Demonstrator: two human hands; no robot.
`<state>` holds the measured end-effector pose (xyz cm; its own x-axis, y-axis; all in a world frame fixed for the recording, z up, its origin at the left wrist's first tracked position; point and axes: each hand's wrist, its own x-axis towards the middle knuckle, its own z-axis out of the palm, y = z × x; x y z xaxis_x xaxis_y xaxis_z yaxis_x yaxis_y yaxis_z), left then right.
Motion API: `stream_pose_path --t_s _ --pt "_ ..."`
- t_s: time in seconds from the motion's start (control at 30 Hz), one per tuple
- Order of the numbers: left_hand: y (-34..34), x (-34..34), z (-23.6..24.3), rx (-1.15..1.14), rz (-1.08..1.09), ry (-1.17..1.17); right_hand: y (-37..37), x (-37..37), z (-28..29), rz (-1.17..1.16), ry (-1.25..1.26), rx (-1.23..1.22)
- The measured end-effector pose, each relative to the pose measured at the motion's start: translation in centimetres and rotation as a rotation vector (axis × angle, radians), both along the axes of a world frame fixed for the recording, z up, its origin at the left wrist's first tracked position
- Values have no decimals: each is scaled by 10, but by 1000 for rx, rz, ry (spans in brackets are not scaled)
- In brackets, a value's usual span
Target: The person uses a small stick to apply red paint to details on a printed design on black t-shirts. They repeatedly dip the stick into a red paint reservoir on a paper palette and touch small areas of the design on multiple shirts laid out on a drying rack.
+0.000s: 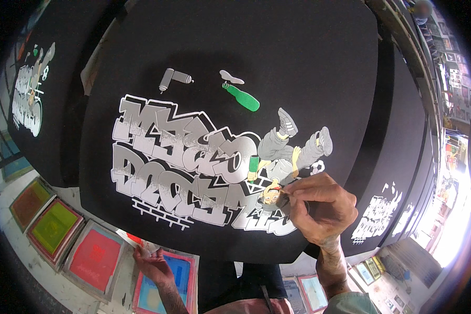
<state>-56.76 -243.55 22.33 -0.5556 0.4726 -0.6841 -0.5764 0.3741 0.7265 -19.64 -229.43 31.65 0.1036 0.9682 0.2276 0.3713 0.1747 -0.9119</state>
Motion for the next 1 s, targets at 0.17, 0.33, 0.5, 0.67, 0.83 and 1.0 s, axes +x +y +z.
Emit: stream_pose_path --t_s 0.17,0.33,0.5,0.67,0.83,1.0 --pt "-4 -1 -5 -56 33 33 0 -1 0 0 -4 -4" --pt "-7 -4 -9 15 -7 -57 1 0 0 5 -24 4" --pt "-9 -5 -11 -21 1 -27 2 0 1 7 -40 15" --pt "-15 -12 -16 -28 -32 -18 2 0 0 -3 -27 24" --pt "-2 1 -11 -78 48 12 3 -1 1 -5 -19 8" --pt "-3 -3 -13 -51 -34 -2 1 0 -1 2 -28 15"
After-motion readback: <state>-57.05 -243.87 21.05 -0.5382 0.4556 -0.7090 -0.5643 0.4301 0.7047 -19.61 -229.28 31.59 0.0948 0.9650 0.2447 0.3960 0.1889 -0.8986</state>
